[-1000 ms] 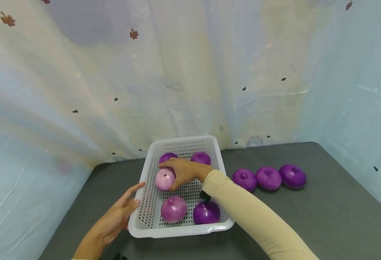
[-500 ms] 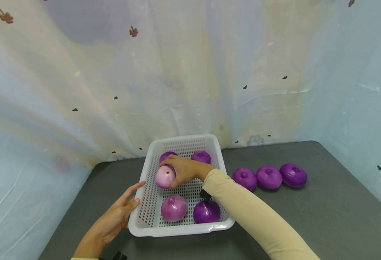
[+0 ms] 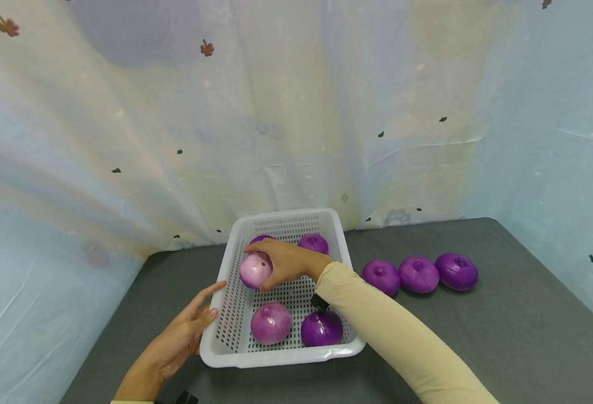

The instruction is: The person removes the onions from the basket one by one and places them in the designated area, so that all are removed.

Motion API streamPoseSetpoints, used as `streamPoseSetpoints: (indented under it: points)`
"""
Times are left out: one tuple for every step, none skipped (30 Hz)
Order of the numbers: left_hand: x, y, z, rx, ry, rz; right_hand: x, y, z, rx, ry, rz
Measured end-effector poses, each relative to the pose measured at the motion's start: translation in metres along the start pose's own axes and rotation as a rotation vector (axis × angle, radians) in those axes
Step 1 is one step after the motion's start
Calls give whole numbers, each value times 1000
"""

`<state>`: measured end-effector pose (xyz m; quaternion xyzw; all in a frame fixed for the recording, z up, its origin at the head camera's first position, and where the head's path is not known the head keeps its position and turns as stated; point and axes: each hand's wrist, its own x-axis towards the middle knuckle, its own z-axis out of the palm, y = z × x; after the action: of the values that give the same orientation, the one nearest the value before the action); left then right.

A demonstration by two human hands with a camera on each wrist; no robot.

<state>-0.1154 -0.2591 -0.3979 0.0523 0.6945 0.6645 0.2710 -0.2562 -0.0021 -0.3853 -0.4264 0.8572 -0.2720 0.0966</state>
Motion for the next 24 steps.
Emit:
streamPoseSetpoints:
  points:
    - [0, 0, 0, -1, 0, 1, 0, 0, 0, 5, -2, -3]
    - [0, 0, 0, -1, 0, 2, 0, 1, 0, 9, -6, -9]
    - [0, 0, 0, -1, 0, 4, -1, 1, 0, 12, -8, -13]
    - [0, 0, 0, 0, 1, 3, -1, 1, 0, 15, -9, -18]
    - [0, 0, 1, 2, 3, 3, -1, 1, 0, 18, -9, -24]
    - [0, 0, 0, 3, 5, 4, -1, 2, 0, 20, -9, -28]
    - [0, 0, 1, 5, 8, 2, -1, 2, 0, 21, -9, -32]
    - [0, 0, 1, 6, 9, 2, -1, 2, 0, 23, -10, -31]
    - [0, 0, 1, 7, 13, 1, -1, 2, 0, 25, -10, -26]
    - [0, 0, 1, 8, 15, 1, -2, 2, 0, 29, -10, -22]
    - [0, 0, 1, 8, 17, 0, -1, 2, 0, 28, -9, -19]
    - [0, 0, 1, 8, 17, 0, -1, 2, 0, 27, -7, -15]
    - [0, 0, 2, 7, 18, -1, -1, 2, 0, 27, -6, -13]
    - [0, 0, 2, 6, 18, 0, -1, 2, 0, 31, -5, -9]
    - [0, 0, 2, 6, 19, -1, -1, 2, 0, 34, -2, -6]
    - [0, 0, 2, 6, 19, -1, -1, 3, 1, 38, 1, -5]
    - [0, 0, 2, 6, 20, -1, -1, 3, 1, 42, 3, -4]
    - [0, 0, 2, 6, 20, 0, -1, 3, 1, 48, 4, -6]
    - [0, 0, 2, 6, 21, -1, -1, 3, 1, 52, 8, -8]
    - [0, 0, 2, 6, 22, -2, 0, 3, 2, 57, 13, -10]
    - [0, 0, 2, 7, 23, -3, 0, 3, 2, 61, 17, -13]
    - [0, 0, 2, 7, 23, -3, 0, 3, 2, 65, 20, -16]
    - [0, 0, 2, 7, 23, -3, 0, 3, 2, 67, 22, -18]
    - [0, -1, 1, 7, 23, -3, 0, 3, 2, 70, 25, -19]
